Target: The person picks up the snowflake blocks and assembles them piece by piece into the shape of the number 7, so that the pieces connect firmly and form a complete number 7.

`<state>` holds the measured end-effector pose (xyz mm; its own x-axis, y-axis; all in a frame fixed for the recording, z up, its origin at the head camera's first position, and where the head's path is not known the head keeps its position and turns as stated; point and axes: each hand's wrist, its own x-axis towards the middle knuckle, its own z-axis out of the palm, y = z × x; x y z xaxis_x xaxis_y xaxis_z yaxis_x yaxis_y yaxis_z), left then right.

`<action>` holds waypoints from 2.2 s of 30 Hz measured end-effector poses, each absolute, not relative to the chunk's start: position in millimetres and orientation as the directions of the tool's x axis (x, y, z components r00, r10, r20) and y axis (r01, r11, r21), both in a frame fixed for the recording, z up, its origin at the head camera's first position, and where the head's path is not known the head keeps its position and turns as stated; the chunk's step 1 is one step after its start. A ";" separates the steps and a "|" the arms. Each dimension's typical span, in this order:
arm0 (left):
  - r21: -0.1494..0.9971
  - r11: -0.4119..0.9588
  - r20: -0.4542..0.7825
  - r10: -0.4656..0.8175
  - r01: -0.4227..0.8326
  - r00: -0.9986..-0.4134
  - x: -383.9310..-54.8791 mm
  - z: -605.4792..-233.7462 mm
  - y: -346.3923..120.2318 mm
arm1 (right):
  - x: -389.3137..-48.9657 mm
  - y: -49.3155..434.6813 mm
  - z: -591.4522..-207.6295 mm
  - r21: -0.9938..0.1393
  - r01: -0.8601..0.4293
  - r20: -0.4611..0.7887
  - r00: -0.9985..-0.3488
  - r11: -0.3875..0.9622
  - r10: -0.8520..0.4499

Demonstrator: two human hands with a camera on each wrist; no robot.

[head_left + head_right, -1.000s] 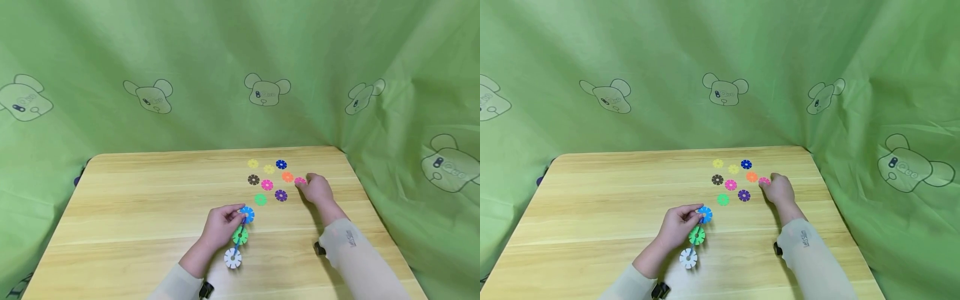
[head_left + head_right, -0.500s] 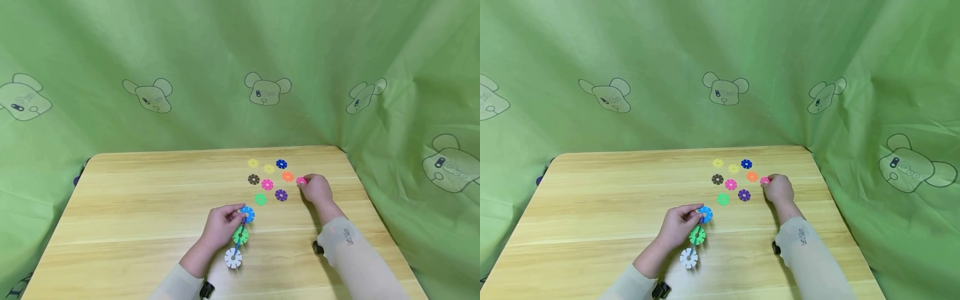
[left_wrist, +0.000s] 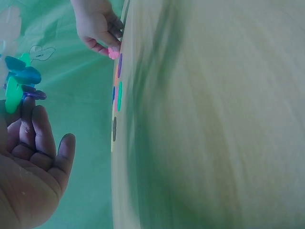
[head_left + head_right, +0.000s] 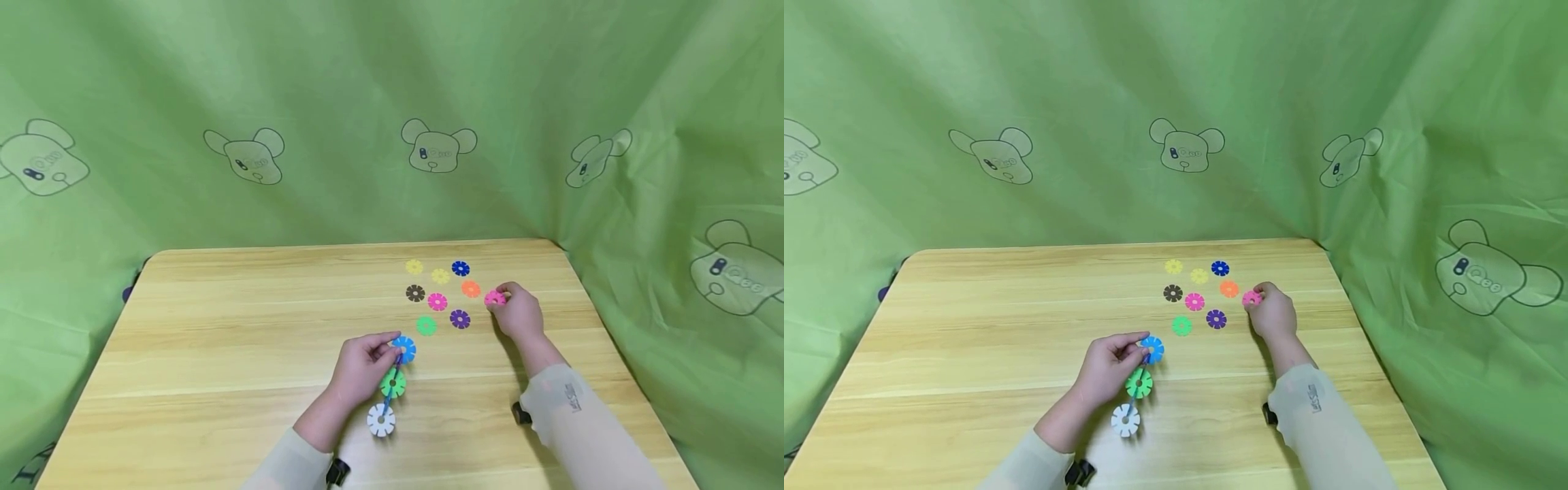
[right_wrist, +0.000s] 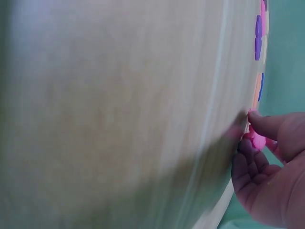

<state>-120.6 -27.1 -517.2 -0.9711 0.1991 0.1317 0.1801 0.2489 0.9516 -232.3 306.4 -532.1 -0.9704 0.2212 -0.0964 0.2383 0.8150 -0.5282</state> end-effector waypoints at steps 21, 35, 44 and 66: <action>0.960 0.250 0.081 0.173 0.123 -0.982 -119.6 -513.3 -27.3 | -194.4 285.0 -514.0 -0.788 0.062 0.001 -0.995 0.612 0.102; 0.977 0.194 0.074 0.108 0.094 -0.991 -123.0 -513.7 -27.3 | -173.2 254.3 -490.9 -0.854 -0.037 0.065 -0.997 0.518 0.037; 0.980 0.178 0.072 0.082 0.086 -0.994 -123.4 -513.1 -26.2 | -160.3 233.8 -481.7 -0.862 -0.125 0.121 -0.992 0.492 -0.041; 0.988 0.138 0.062 0.061 0.070 -0.996 -124.5 -514.7 -25.9 | -134.8 196.3 -481.4 -0.838 -0.238 0.158 -0.967 0.492 -0.198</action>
<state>-124.5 -25.9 -514.7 -0.9962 0.0610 0.0622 0.0701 0.1381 0.9879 -134.8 196.3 -481.4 -0.9674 -0.1978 0.1582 -0.2375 0.4918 -0.8377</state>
